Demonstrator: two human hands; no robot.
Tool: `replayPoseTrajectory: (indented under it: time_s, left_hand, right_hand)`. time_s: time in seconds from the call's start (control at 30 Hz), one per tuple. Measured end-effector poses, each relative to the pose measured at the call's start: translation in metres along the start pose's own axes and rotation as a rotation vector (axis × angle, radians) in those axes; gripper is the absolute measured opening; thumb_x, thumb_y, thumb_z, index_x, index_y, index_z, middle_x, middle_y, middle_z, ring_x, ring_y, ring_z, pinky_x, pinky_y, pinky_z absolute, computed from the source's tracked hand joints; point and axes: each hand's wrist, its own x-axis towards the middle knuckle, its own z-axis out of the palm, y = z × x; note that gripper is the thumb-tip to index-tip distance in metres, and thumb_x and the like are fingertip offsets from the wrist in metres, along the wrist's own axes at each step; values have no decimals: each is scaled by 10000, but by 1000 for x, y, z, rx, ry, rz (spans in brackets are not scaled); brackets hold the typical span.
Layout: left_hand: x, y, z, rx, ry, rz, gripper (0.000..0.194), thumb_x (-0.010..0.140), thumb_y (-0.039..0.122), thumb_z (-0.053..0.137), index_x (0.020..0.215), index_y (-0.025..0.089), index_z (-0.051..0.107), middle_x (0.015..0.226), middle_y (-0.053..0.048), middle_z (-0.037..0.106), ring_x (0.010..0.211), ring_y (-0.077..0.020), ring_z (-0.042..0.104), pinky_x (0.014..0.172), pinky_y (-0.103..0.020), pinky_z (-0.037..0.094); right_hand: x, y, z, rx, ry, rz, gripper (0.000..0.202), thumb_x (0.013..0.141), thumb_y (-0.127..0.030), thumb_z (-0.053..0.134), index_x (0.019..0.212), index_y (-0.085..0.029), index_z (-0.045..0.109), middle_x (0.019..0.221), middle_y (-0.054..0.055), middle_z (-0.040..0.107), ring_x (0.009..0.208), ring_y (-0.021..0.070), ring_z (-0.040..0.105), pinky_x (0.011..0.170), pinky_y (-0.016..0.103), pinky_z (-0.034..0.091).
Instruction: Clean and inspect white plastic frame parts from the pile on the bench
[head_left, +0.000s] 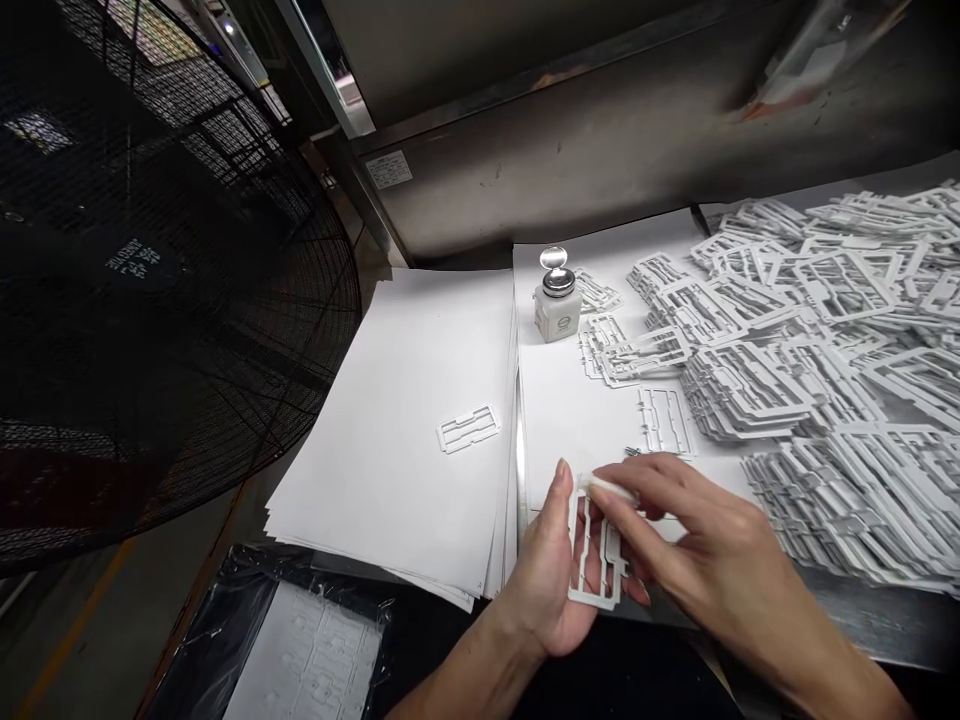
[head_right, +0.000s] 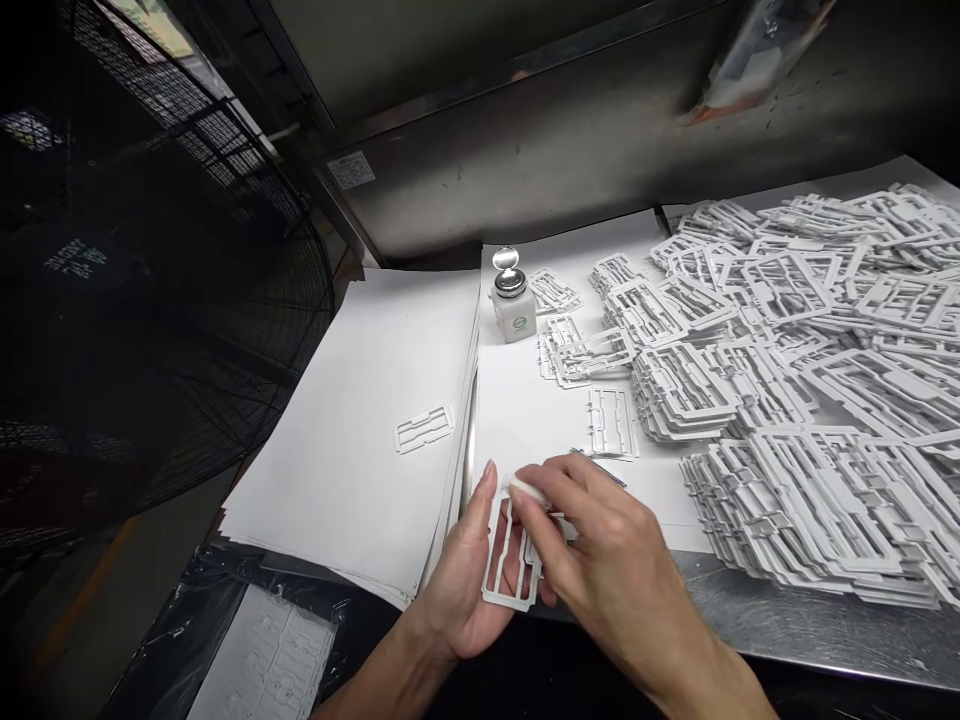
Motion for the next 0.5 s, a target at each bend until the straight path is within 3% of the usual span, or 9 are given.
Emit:
replayPoseTrajectory:
  time_s: [0.07, 0.13, 0.23, 0.37, 0.5]
  left_hand:
    - [-1, 3, -2, 19, 14, 19, 646, 872, 641, 321, 861, 91, 658, 631, -44, 583, 481, -127, 553, 449, -238, 444]
    - [-1, 9, -5, 13, 15, 22, 687, 869, 654, 301, 900, 69, 660, 666, -64, 596, 532, -141, 577, 500, -257, 473]
    - [0, 16, -9, -61, 17, 31, 679, 866, 645, 339, 932, 48, 656, 729, -78, 608, 607, -149, 593, 609, -286, 493]
    - [0, 19, -8, -147, 2, 67, 628, 867, 620, 382, 917, 55, 652, 805, -105, 627, 755, -183, 631, 760, -299, 469]
    - [-4, 23, -10, -156, -50, 125, 622, 861, 629, 384, 917, 67, 646, 927, -147, 642, 937, -250, 625, 859, -337, 426]
  right_hand:
    - [2, 4, -2, -105, -22, -36, 183, 979, -321, 475, 987, -233, 636, 909, 16, 595, 699, 165, 593, 609, 278, 471]
    - [-2, 8, -6, -189, 41, -48, 194, 969, -365, 487, 981, -234, 630, 897, 11, 592, 697, 168, 579, 603, 280, 464]
    - [-14, 4, -7, -167, 39, -62, 156, 957, -361, 531, 1006, -241, 618, 907, 9, 594, 709, 170, 575, 599, 269, 465]
    - [-29, -9, 14, -11, -74, -250, 194, 962, -170, 497, 1134, -204, 581, 985, 48, 604, 867, 189, 615, 763, 261, 510]
    - [-36, -6, 26, -81, -67, -311, 194, 977, -175, 446, 1090, -188, 603, 950, 58, 608, 832, 187, 631, 695, 246, 531]
